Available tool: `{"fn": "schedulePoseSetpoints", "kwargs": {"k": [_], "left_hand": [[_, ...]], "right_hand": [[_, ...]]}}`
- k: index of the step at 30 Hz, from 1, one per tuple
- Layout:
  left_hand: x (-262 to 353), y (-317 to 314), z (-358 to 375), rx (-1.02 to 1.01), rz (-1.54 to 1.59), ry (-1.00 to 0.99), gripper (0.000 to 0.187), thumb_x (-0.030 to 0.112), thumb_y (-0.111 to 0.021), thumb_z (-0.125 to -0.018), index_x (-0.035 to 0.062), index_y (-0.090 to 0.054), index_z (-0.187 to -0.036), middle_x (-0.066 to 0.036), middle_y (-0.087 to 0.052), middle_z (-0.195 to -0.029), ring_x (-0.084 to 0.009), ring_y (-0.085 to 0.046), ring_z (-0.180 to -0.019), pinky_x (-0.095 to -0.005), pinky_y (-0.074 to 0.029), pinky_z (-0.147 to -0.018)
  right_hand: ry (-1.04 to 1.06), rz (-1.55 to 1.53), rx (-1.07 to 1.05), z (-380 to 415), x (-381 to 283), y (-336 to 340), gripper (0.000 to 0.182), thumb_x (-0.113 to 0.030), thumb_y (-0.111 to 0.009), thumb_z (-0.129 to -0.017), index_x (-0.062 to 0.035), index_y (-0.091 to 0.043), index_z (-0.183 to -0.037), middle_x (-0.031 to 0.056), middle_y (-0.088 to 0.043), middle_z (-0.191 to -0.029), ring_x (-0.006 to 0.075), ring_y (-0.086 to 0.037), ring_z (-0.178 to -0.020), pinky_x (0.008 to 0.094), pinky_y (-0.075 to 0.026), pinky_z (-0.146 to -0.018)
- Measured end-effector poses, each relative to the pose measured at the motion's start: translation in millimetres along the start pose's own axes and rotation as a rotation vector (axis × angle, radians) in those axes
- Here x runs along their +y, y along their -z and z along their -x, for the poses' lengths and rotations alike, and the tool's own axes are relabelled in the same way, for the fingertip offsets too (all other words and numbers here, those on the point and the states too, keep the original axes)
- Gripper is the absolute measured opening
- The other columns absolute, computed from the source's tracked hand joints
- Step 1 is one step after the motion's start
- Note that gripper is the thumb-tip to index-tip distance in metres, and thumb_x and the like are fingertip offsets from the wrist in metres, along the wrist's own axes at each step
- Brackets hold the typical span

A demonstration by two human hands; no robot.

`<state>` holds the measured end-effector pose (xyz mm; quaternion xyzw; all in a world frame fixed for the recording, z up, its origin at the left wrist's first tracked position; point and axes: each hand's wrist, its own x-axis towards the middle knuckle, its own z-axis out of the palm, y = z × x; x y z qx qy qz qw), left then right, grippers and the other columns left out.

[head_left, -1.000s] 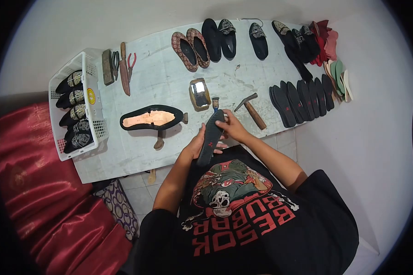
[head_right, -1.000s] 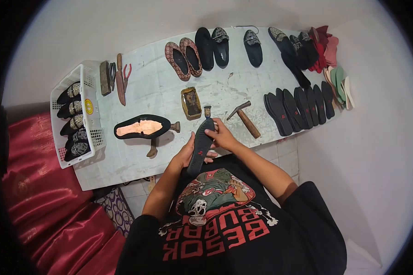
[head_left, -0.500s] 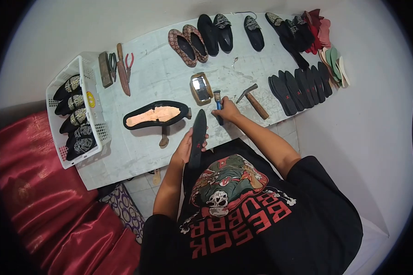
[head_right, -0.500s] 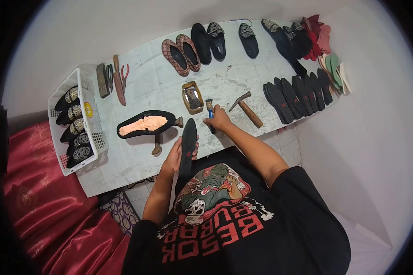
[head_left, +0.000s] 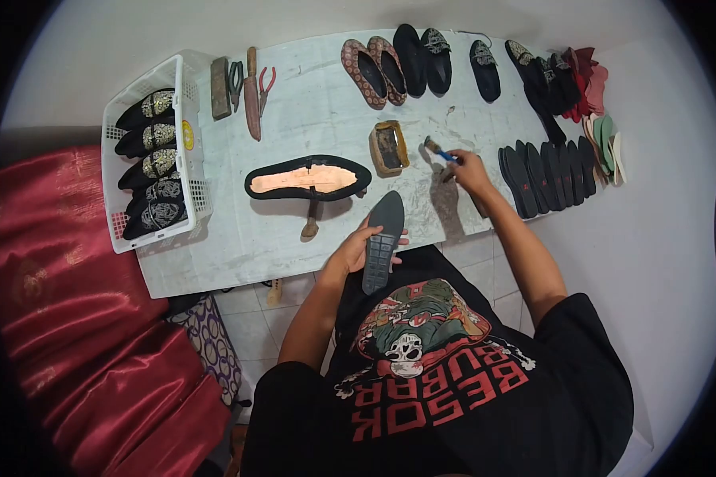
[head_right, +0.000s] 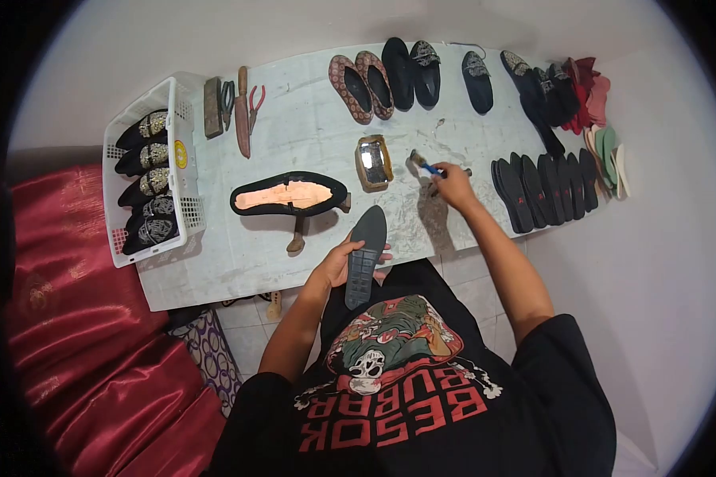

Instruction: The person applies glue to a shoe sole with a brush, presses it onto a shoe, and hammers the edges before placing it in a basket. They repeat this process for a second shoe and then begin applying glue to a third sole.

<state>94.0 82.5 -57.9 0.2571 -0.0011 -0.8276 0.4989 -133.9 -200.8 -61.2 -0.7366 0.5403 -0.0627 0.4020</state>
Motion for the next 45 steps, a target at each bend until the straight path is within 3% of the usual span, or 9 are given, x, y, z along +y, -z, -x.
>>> {"fn": "schedulePoseSetpoints", "kwargs": {"k": [4, 8, 17, 20, 26, 29, 36, 39, 45], "left_hand": [[-1.3, 4.1, -1.9, -0.152, 0.16, 0.017, 0.07, 0.047, -0.028, -0.104, 0.0041, -0.036, -0.158, -0.024, -0.048, -0.153, -0.0362, -0.058, -0.129, -0.0653, -0.055, -0.096], [-4.5, 5.5, -9.4, -0.074, 0.19, -0.064, 0.066, 0.044, -0.034, -0.106, 0.0013, -0.041, -0.156, -0.019, -0.051, -0.152, -0.0356, -0.058, -0.13, -0.0614, -0.054, -0.1], [-34.4, -16.8, -40.5, 0.027, 0.133, -0.346, 0.074, 0.06, -0.028, -0.109, 0.0047, -0.039, -0.157, -0.015, -0.053, -0.152, -0.0291, -0.061, -0.128, -0.0443, -0.058, -0.099], [-45.6, -20.2, -53.2, 0.042, 0.145, -0.422, 0.073, 0.06, -0.028, -0.109, 0.0052, -0.04, -0.157, -0.014, -0.053, -0.152, -0.027, -0.064, -0.123, -0.0407, -0.061, -0.093], [-53.6, -38.3, -65.6, 0.025, 0.207, -0.578, 0.072, 0.06, -0.028, -0.11, 0.0056, -0.044, -0.154, -0.014, -0.056, -0.15, -0.0255, -0.066, -0.116, -0.0384, -0.062, -0.083], [-52.2, -45.9, -68.2, 0.146, 0.175, -0.558, 0.072, 0.059, -0.028, -0.11, 0.0057, -0.04, -0.157, -0.015, -0.055, -0.15, -0.0262, -0.071, -0.097, -0.0373, -0.063, -0.077], [-36.6, -48.7, -58.5, 0.096, 0.131, -0.522, 0.069, 0.056, -0.027, -0.111, 0.0062, -0.044, -0.155, -0.014, -0.057, -0.149, -0.029, -0.065, -0.122, -0.0434, -0.059, -0.093], [-27.0, -46.6, -55.8, 0.009, 0.162, -0.517, 0.071, 0.057, -0.027, -0.11, 0.006, -0.04, -0.157, -0.015, -0.053, -0.152, -0.0293, -0.064, -0.123, -0.0443, -0.06, -0.094], [-11.6, -47.8, -45.9, -0.054, 0.184, -0.413, 0.071, 0.057, -0.025, -0.111, 0.0065, -0.037, -0.159, -0.016, -0.049, -0.156, -0.0295, -0.063, -0.126, -0.0453, -0.059, -0.096]], "right_hand": [[0.176, 0.185, 0.046, -1.1, -102.4, 63.1, 0.027, -0.01, -0.072, -0.083, 0.0013, -0.07, -0.107, 0.0245, -0.074, -0.086, 0.039, -0.074, -0.081, 0.0447, -0.057, -0.076], [0.392, 0.221, -0.06, -16.9, -152.1, 59.0, 0.026, -0.011, -0.073, -0.081, 0.0018, -0.069, -0.103, 0.0267, -0.074, -0.089, 0.0423, -0.074, -0.085, 0.0469, -0.058, -0.081], [0.718, 0.466, -0.17, -55.7, -131.0, -23.8, 0.015, -0.003, -0.065, -0.077, 0.0024, -0.072, -0.089, 0.0268, -0.072, -0.093, 0.0455, -0.071, -0.091, 0.052, -0.058, -0.081], [0.697, 0.469, -0.246, -57.2, -126.7, -31.1, 0.013, -0.002, -0.064, -0.077, 0.0021, -0.072, -0.085, 0.0264, -0.072, -0.096, 0.0457, -0.071, -0.092, 0.0526, -0.058, -0.081], [0.645, 0.453, -0.316, -47.8, -134.0, -14.0, 0.027, -0.004, -0.064, -0.078, 0.0028, -0.069, -0.104, 0.0278, -0.072, -0.096, 0.0453, -0.071, -0.094, 0.0519, -0.058, -0.083], [0.562, 0.38, -0.273, -48.8, -135.8, -6.0, 0.036, -0.007, -0.064, -0.08, 0.0034, -0.065, -0.114, 0.0287, -0.072, -0.098, 0.0446, -0.072, -0.095, 0.0514, -0.057, -0.086], [0.417, 0.023, -0.107, -50.3, -109.8, -6.4, 0.035, -0.023, -0.077, -0.086, 0.0005, -0.074, -0.112, 0.0231, -0.075, -0.094, 0.0324, -0.075, -0.089, 0.0391, -0.057, -0.081], [0.358, -0.051, -0.22, -34.3, -113.2, -6.2, 0.029, -0.022, -0.073, -0.091, 0.0015, -0.073, -0.108, 0.0238, -0.074, -0.095, 0.0383, -0.073, -0.091, 0.0433, -0.055, -0.084], [0.458, -0.037, -0.084, -15.9, -118.1, -13.8, 0.029, -0.022, -0.068, -0.098, 0.003, -0.068, -0.114, 0.02, -0.074, -0.092, 0.029, -0.073, -0.08, 0.0397, -0.056, -0.078]]}}
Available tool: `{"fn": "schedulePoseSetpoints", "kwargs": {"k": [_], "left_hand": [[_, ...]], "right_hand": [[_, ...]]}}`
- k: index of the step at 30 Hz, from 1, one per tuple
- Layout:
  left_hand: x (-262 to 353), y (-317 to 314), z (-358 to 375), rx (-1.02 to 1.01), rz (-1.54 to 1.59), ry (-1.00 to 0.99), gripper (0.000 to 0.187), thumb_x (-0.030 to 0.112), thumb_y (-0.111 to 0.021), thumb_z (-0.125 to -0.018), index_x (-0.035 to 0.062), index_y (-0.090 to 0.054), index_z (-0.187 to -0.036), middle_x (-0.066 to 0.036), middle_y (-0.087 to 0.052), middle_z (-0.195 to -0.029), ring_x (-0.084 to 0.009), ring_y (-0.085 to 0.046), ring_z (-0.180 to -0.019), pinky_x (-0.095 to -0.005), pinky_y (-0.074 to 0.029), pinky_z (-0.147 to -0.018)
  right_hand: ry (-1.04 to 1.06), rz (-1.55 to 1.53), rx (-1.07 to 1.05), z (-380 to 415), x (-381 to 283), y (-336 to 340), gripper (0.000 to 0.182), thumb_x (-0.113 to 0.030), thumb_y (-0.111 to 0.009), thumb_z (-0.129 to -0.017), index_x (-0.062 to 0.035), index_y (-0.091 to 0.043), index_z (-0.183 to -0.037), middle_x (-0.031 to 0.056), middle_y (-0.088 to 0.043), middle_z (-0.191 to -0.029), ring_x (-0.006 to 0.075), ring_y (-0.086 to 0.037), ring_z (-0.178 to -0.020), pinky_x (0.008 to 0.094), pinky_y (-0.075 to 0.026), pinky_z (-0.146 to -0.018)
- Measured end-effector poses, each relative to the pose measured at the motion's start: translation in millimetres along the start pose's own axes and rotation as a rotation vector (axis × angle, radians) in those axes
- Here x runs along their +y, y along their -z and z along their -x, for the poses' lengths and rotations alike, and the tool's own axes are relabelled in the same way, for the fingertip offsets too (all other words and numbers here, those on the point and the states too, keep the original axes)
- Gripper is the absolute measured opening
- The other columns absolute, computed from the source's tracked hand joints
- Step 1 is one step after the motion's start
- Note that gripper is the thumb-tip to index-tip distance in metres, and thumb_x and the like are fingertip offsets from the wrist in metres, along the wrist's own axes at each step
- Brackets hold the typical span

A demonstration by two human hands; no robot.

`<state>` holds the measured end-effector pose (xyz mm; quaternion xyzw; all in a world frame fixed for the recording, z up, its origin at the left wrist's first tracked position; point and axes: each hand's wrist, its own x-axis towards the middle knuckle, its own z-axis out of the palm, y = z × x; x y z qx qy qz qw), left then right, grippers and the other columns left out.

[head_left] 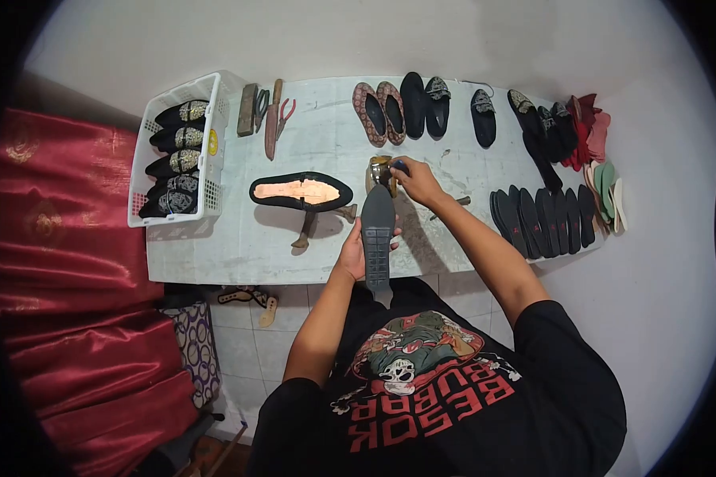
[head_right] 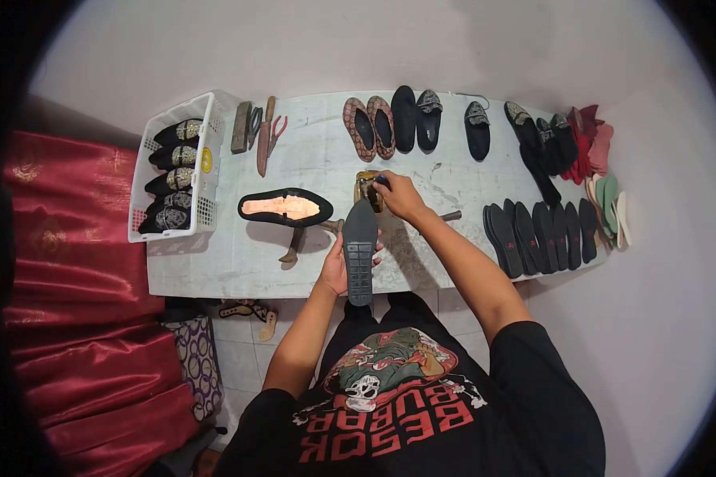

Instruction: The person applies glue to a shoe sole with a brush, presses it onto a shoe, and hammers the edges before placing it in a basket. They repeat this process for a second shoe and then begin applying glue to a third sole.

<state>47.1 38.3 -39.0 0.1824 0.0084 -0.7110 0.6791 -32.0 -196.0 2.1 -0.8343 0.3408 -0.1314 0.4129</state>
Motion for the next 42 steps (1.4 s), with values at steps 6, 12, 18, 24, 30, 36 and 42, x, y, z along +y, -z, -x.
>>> {"fn": "schedulePoseSetpoints", "kwargs": {"k": [6, 12, 18, 24, 30, 36, 42], "left_hand": [[2.0, 16.6, -8.1, -0.046, -0.112, 0.015, 0.071, 0.057, -0.024, -0.111, 0.0066, -0.037, -0.159, -0.016, -0.049, -0.156, -0.0289, -0.06, -0.13, -0.0452, -0.059, -0.098], [0.9, 15.1, -20.3, 0.015, -0.091, 0.051, 0.072, 0.06, -0.028, -0.11, 0.0074, -0.041, -0.157, -0.015, -0.051, -0.155, -0.0283, -0.06, -0.131, -0.0442, -0.06, -0.096], [3.4, 34.1, -28.8, 0.054, -0.127, 0.03, 0.07, 0.061, -0.032, -0.108, 0.0091, -0.049, -0.152, -0.013, -0.06, -0.147, -0.0288, -0.063, -0.127, -0.0435, -0.059, -0.096], [14.3, 13.4, -42.8, -0.132, -0.057, 0.014, 0.069, 0.062, -0.034, -0.108, 0.0091, -0.052, -0.15, -0.013, -0.063, -0.143, -0.0276, -0.064, -0.125, -0.0427, -0.056, -0.101], [6.0, -30.1, -44.1, 0.02, -0.039, -0.005, 0.065, 0.058, -0.033, -0.11, 0.0097, -0.054, -0.148, -0.011, -0.064, -0.142, -0.0276, -0.063, -0.127, -0.0407, -0.052, -0.107], [-23.4, 9.7, -49.9, -0.13, 0.071, 0.078, 0.064, 0.055, -0.033, -0.11, 0.0104, -0.047, -0.154, -0.015, -0.058, -0.149, -0.0331, -0.06, -0.131, -0.0511, -0.056, -0.101], [-36.7, 24.8, -55.4, -0.29, 0.231, 0.053, 0.066, 0.055, -0.033, -0.11, 0.0098, -0.042, -0.157, -0.015, -0.052, -0.155, -0.0331, -0.057, -0.135, -0.0518, -0.051, -0.108]], "right_hand": [[-0.186, -0.399, 0.047, -0.2, 10.0, 2.1, 0.028, -0.026, -0.064, -0.104, 0.0017, -0.066, -0.11, 0.0102, -0.072, -0.087, 0.0155, -0.07, -0.071, 0.0327, -0.057, -0.065], [-0.234, -0.511, -0.063, -9.4, 21.0, 11.9, 0.03, -0.029, -0.062, -0.106, 0.0009, -0.061, -0.108, 0.0084, -0.068, -0.082, 0.0152, -0.069, -0.069, 0.0315, -0.057, -0.061], [0.228, -0.063, 0.129, 5.5, -58.1, 56.5, 0.027, -0.026, -0.058, -0.106, 0.0003, -0.061, -0.114, 0.0205, -0.07, -0.089, 0.0351, -0.072, -0.083, 0.0415, -0.054, -0.074], [0.7, 0.261, -0.062, 37.2, -81.0, 60.0, 0.036, -0.014, -0.072, -0.093, -0.0023, -0.061, -0.124, 0.0166, -0.066, -0.098, 0.0376, -0.066, -0.09, 0.0456, -0.053, -0.079], [0.813, 0.379, -0.384, 104.1, -68.3, 47.4, 0.045, -0.018, -0.077, -0.085, 0.0003, -0.059, -0.122, 0.0153, -0.067, -0.104, 0.0342, -0.067, -0.095, 0.0435, -0.055, -0.084], [0.406, 0.158, -0.22, 55.3, -59.2, 91.3, 0.033, -0.015, -0.073, -0.092, -0.0041, -0.062, -0.121, 0.0169, -0.071, -0.106, 0.0386, -0.069, -0.093, 0.043, -0.056, -0.08], [0.736, 0.311, -0.195, 71.6, -51.7, 79.0, 0.049, -0.016, -0.079, -0.079, -0.0016, -0.06, -0.122, 0.0151, -0.067, -0.102, 0.0363, -0.067, -0.093, 0.0454, -0.054, -0.081]]}}
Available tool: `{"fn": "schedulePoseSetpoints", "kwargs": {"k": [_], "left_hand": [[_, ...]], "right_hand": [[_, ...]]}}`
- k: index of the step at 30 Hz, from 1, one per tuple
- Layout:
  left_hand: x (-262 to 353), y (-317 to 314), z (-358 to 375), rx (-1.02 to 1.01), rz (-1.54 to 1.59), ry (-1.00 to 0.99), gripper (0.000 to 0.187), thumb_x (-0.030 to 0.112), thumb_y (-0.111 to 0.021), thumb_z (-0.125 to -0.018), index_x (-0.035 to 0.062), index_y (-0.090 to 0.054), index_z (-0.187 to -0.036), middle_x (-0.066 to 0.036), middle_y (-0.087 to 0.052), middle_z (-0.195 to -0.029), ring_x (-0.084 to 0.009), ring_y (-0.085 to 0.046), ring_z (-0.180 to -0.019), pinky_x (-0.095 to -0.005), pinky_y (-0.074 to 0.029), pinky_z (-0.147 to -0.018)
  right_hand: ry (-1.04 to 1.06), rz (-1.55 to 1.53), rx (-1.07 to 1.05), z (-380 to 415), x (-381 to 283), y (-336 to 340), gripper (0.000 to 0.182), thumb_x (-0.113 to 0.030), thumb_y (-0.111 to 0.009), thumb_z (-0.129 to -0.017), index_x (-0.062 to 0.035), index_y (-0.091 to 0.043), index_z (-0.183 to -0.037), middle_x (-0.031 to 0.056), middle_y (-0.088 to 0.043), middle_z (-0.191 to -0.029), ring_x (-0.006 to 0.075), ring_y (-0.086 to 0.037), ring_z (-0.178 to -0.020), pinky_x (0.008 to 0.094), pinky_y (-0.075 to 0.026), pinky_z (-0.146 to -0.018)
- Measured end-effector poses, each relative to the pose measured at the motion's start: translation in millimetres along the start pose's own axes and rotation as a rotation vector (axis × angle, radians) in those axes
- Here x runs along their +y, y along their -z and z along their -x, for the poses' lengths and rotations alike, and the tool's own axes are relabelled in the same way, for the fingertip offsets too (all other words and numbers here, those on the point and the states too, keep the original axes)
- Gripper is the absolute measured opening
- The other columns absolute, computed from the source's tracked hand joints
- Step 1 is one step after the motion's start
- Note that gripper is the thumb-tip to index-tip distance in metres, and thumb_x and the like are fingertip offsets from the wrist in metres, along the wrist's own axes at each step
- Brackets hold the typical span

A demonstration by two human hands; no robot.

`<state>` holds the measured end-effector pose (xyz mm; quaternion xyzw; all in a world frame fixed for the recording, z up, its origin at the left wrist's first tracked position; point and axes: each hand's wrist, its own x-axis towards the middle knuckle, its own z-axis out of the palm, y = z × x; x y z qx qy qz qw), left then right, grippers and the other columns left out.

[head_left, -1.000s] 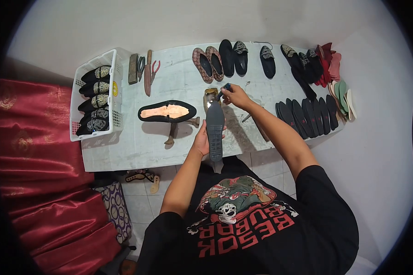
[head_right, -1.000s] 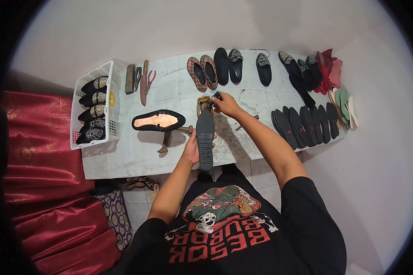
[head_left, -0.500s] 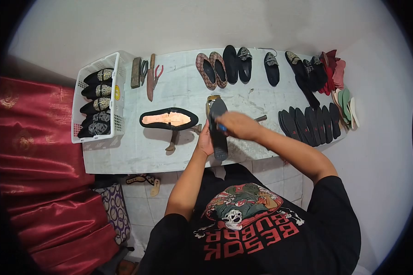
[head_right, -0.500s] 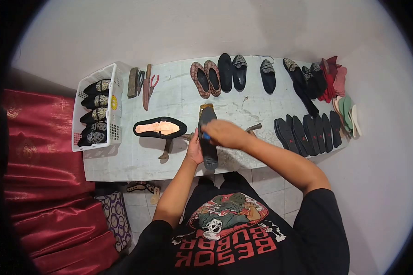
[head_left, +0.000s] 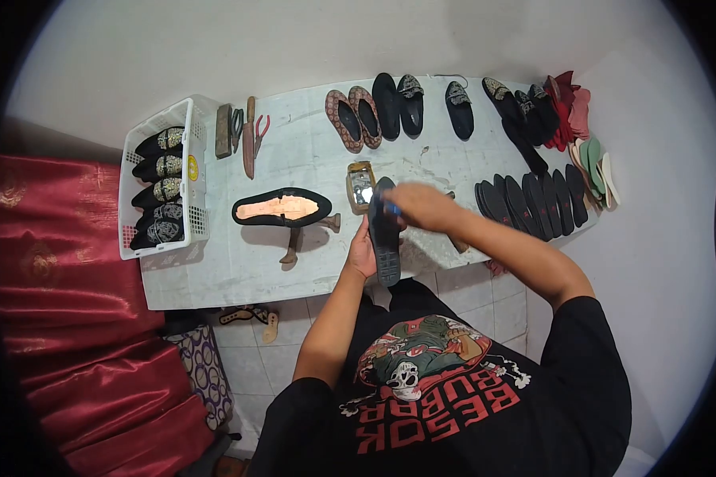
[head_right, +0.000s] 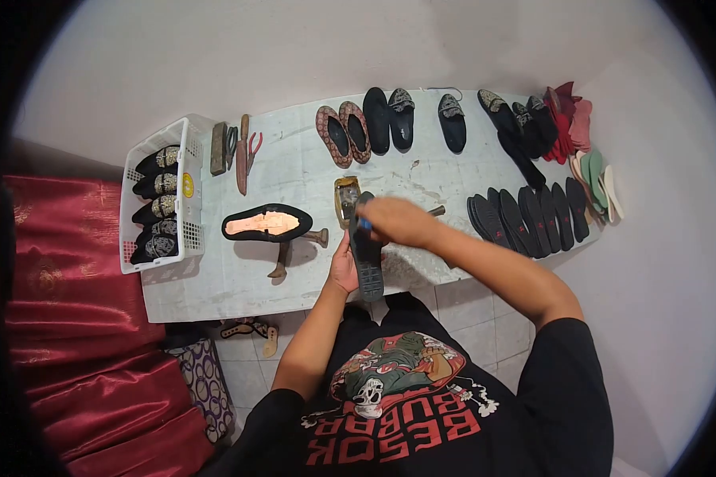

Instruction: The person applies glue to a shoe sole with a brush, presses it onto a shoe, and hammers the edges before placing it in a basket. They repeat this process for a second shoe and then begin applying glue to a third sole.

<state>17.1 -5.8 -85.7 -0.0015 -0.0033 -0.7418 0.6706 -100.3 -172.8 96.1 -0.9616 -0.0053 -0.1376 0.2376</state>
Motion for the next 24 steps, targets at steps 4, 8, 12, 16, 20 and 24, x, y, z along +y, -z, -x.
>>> {"fn": "schedulePoseSetpoints", "kwargs": {"k": [4, 8, 12, 16, 20, 24], "left_hand": [[7.8, -54.3, -2.9, 0.225, -0.15, -0.01, 0.068, 0.056, -0.033, -0.11, 0.009, -0.041, -0.158, -0.015, -0.05, -0.157, -0.0316, -0.054, -0.139, -0.0493, -0.044, -0.116], [8.0, -50.9, -0.3, 0.165, -0.124, 0.02, 0.067, 0.056, -0.033, -0.11, 0.0086, -0.045, -0.155, -0.015, -0.056, -0.151, -0.0324, -0.057, -0.136, -0.048, -0.048, -0.112], [1.4, -34.6, 2.0, 0.149, -0.11, 0.014, 0.062, 0.055, -0.035, -0.11, 0.0099, -0.053, -0.148, -0.015, -0.066, -0.137, -0.034, -0.065, -0.125, -0.048, -0.053, -0.105], [-0.6, -11.5, -5.1, 0.008, -0.058, -0.033, 0.065, 0.056, -0.032, -0.11, 0.0095, -0.048, -0.152, -0.015, -0.059, -0.147, -0.031, -0.065, -0.123, -0.0468, -0.053, -0.105], [12.1, -48.1, -6.7, 0.228, -0.326, -0.115, 0.069, 0.058, -0.028, -0.11, 0.0082, -0.042, -0.157, -0.016, -0.053, -0.154, -0.0306, -0.062, -0.128, -0.0485, -0.051, -0.108], [14.9, -33.0, -6.3, 0.199, -0.208, -0.006, 0.072, 0.061, -0.029, -0.109, 0.0083, -0.043, -0.156, -0.016, -0.055, -0.152, -0.0314, -0.062, -0.128, -0.0475, -0.054, -0.105]], "right_hand": [[0.187, -0.034, -0.071, 23.6, -54.0, -16.4, 0.046, -0.016, -0.079, -0.08, -0.003, -0.06, -0.12, 0.0136, -0.064, -0.095, 0.0322, -0.067, -0.088, 0.0439, -0.054, -0.078], [-0.055, -0.12, -0.015, 13.7, -45.4, 5.9, 0.038, -0.014, -0.077, -0.087, -0.0043, -0.06, -0.12, 0.015, -0.066, -0.094, 0.0354, -0.068, -0.087, 0.045, -0.055, -0.076], [-0.07, 0.027, 0.228, 0.1, -16.3, 14.5, 0.039, -0.012, -0.076, -0.087, -0.0043, -0.06, -0.121, 0.0139, -0.067, -0.094, 0.0361, -0.066, -0.083, 0.0447, -0.053, -0.072], [0.098, 0.045, -0.004, 26.8, -37.4, -8.3, 0.053, -0.014, -0.08, -0.074, -0.0027, -0.058, -0.121, 0.0145, -0.062, -0.103, 0.0347, -0.066, -0.097, 0.0447, -0.053, -0.084], [0.137, -0.011, -0.098, 42.5, -70.9, -24.4, 0.051, -0.015, -0.08, -0.077, -0.003, -0.058, -0.121, 0.0145, -0.062, -0.102, 0.0342, -0.066, -0.095, 0.0436, -0.054, -0.082], [-0.039, -0.124, -0.04, 41.1, -53.1, -22.9, 0.042, -0.016, -0.078, -0.083, -0.0053, -0.06, -0.119, 0.0141, -0.064, -0.091, 0.0349, -0.067, -0.086, 0.0445, -0.055, -0.076]]}}
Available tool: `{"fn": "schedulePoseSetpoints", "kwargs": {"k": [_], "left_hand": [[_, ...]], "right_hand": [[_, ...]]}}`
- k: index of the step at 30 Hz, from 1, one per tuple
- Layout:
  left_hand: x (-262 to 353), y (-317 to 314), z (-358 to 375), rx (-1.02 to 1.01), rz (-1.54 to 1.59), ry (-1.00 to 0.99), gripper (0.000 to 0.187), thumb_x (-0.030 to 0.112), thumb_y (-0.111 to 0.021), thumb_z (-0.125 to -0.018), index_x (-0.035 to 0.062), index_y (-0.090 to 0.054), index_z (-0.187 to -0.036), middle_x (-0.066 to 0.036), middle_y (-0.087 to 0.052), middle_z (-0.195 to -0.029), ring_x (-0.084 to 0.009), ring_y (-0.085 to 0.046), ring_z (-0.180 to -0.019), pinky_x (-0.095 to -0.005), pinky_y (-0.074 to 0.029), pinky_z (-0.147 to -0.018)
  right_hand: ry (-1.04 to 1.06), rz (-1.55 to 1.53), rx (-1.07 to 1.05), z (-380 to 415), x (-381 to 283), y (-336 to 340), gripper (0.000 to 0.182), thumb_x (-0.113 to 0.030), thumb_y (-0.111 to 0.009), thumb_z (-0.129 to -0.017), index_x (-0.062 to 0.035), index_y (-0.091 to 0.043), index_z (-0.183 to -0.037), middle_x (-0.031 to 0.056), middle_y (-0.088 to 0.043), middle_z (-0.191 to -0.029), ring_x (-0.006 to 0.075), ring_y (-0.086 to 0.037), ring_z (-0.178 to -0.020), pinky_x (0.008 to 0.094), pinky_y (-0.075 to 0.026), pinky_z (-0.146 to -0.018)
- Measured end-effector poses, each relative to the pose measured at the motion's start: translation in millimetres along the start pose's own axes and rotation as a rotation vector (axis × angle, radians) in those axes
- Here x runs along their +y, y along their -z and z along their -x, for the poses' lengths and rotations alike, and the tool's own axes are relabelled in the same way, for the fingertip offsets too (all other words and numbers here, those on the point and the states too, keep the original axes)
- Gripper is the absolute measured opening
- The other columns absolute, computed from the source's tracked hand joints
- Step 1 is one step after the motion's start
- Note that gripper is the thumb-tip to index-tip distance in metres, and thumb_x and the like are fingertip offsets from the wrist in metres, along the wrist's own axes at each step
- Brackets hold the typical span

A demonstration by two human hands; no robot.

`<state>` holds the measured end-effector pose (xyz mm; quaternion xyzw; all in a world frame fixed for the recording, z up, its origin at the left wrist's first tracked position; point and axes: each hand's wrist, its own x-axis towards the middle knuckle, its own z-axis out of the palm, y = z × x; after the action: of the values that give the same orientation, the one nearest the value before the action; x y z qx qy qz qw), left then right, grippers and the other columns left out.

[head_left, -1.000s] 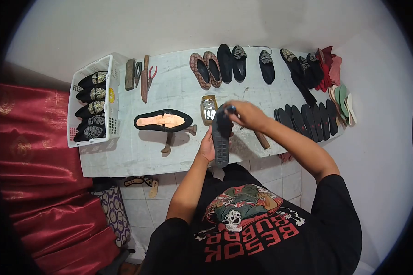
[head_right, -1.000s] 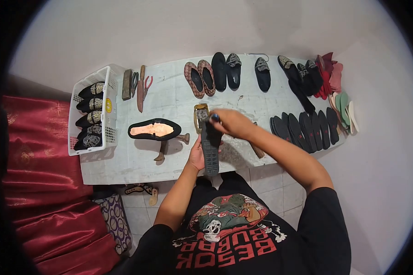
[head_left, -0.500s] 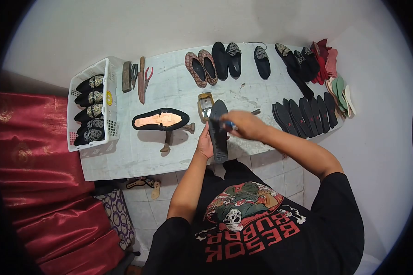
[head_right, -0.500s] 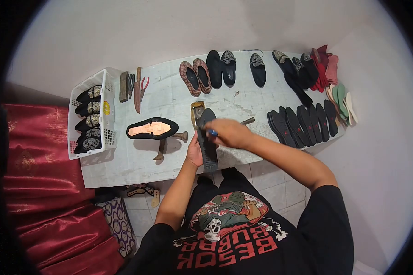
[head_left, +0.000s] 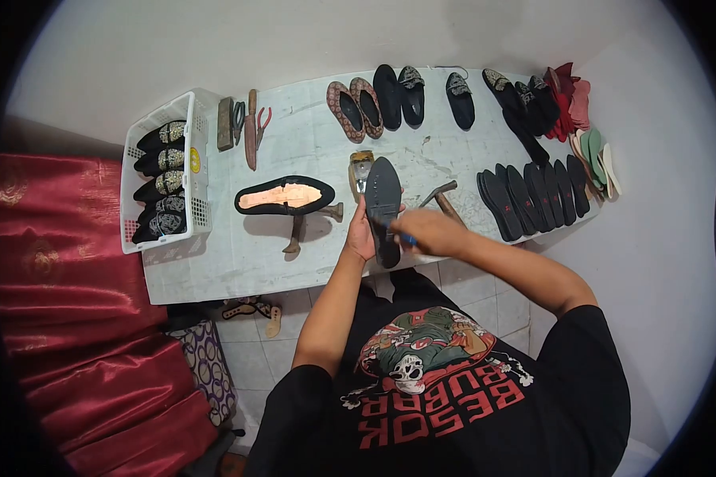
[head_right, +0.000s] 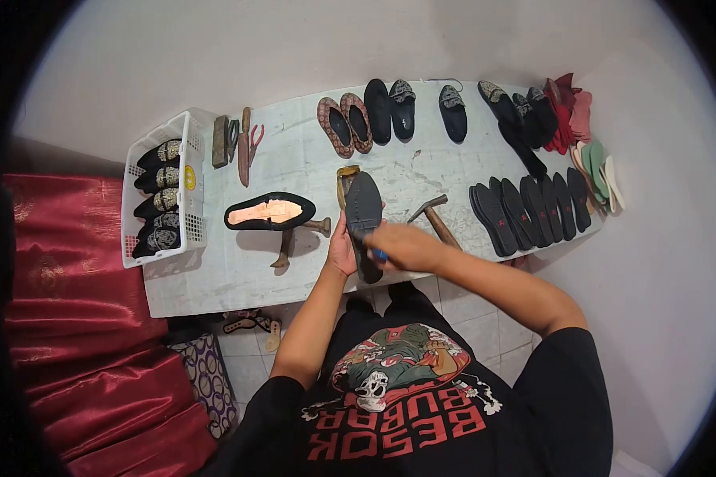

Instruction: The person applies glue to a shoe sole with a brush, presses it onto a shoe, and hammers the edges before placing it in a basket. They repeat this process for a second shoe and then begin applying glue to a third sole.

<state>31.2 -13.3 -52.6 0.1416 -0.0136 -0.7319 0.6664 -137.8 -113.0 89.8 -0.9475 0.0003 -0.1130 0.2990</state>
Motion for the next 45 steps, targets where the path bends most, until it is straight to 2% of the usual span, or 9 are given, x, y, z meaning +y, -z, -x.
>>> {"fn": "schedulePoseSetpoints", "kwargs": {"k": [6, 13, 17, 24, 30, 34, 38, 40, 45], "left_hand": [[-7.9, 5.6, 2.5, -0.196, 0.005, 0.161, 0.075, 0.067, -0.03, -0.106, 0.0101, -0.05, -0.151, -0.017, -0.065, -0.137, -0.033, -0.065, -0.122, -0.0474, -0.056, -0.101], [7.7, -20.9, -10.1, -0.031, 0.047, 0.09, 0.059, 0.045, -0.038, -0.104, 0.0044, -0.056, -0.142, -0.024, -0.066, -0.132, -0.0353, -0.071, -0.11, -0.0508, -0.057, -0.097], [19.6, -13.0, -18.5, -0.169, -0.025, 0.147, 0.063, 0.051, -0.035, -0.109, 0.004, -0.053, -0.146, -0.027, -0.063, -0.136, -0.039, -0.069, -0.115, -0.0534, -0.054, -0.102], [2.2, -8.9, -15.9, -0.167, 0.107, 0.155, 0.062, 0.054, -0.033, -0.111, 0.0078, -0.052, -0.148, -0.018, -0.065, -0.138, -0.0326, -0.066, -0.123, -0.0533, -0.054, -0.104], [9.3, -13.8, -15.3, -0.174, 0.04, 0.093, 0.068, 0.058, -0.032, -0.109, 0.0073, -0.051, -0.149, -0.024, -0.065, -0.135, -0.0385, -0.07, -0.113, -0.0537, -0.058, -0.097], [18.6, -10.4, -22.8, -0.18, 0.088, 0.061, 0.069, 0.059, -0.032, -0.109, 0.0065, -0.049, -0.151, -0.029, -0.063, -0.135, -0.0424, -0.07, -0.112, -0.0546, -0.057, -0.098], [12.9, -22.6, -19.0, 0.032, 0.155, 0.027, 0.065, 0.058, -0.034, -0.109, 0.0091, -0.052, -0.148, -0.018, -0.065, -0.137, -0.0356, -0.067, -0.121, -0.0535, -0.057, -0.098], [9.1, -15.7, -17.0, -0.12, 0.079, 0.03, 0.062, 0.056, -0.037, -0.109, 0.0106, -0.051, -0.149, -0.014, -0.064, -0.14, -0.0335, -0.065, -0.125, -0.0545, -0.055, -0.1], [7.7, -21.3, -15.9, 0.02, 0.193, 0.091, 0.064, 0.056, -0.039, -0.108, 0.0076, -0.051, -0.149, -0.021, -0.063, -0.138, -0.0364, -0.065, -0.123, -0.055, -0.054, -0.103]], "right_hand": [[-0.445, -0.116, 0.321, -43.0, 3.6, 68.0, 0.028, -0.014, -0.067, -0.095, -0.003, -0.064, -0.12, 0.0178, -0.072, -0.096, 0.0378, -0.07, -0.082, 0.0414, -0.056, -0.074], [0.03, 0.209, -0.004, -2.8, -20.5, 9.5, 0.048, -0.016, -0.078, -0.079, -0.0053, -0.059, -0.122, 0.0151, -0.063, -0.103, 0.0346, -0.066, -0.097, 0.0447, -0.053, -0.084], [-0.068, 0.069, -0.078, 12.8, -55.5, 14.3, 0.04, -0.014, -0.075, -0.084, -0.0035, -0.061, -0.12, 0.0157, -0.065, -0.1, 0.0351, -0.067, -0.092, 0.0441, -0.055, -0.081], [-0.394, -0.044, 0.307, -25.0, -25.9, 63.8, 0.03, -0.018, -0.066, -0.1, 0.0007, -0.061, -0.122, 0.0213, -0.071, -0.106, 0.0403, -0.07, -0.091, 0.0425, -0.056, -0.079], [-0.138, 0.077, -0.056, 7.5, -52.9, 8.4, 0.042, -0.019, -0.075, -0.08, -0.0037, -0.059, -0.116, 0.0164, -0.064, -0.101, 0.0374, -0.065, -0.095, 0.0464, -0.052, -0.084], [-0.169, -0.014, -0.022, -0.4, -69.8, 16.7, 0.023, -0.018, -0.07, -0.092, -0.005, -0.061, -0.109, 0.0163, -0.066, -0.087, 0.0348, -0.069, -0.077, 0.0446, -0.055, -0.069], [-0.238, 0.122, 0.27, -61.4, -37.7, 71.3, 0.025, -0.02, -0.069, -0.095, -0.0044, -0.06, -0.112, 0.0163, -0.068, -0.092, 0.0396, -0.068, -0.081, 0.0456, -0.056, -0.071], [-0.173, 0.211, 0.327, -77.0, -18.0, 78.4, 0.029, -0.02, -0.071, -0.093, -0.0042, -0.058, -0.115, 0.017, -0.067, -0.095, 0.0391, -0.067, -0.087, 0.047, -0.055, -0.074], [-0.093, 0.255, -0.005, -44.8, -21.5, 35.6, 0.044, -0.017, -0.076, -0.082, -0.0023, -0.056, -0.118, 0.016, -0.063, -0.101, 0.0367, -0.063, -0.096, 0.0452, -0.052, -0.082]]}}
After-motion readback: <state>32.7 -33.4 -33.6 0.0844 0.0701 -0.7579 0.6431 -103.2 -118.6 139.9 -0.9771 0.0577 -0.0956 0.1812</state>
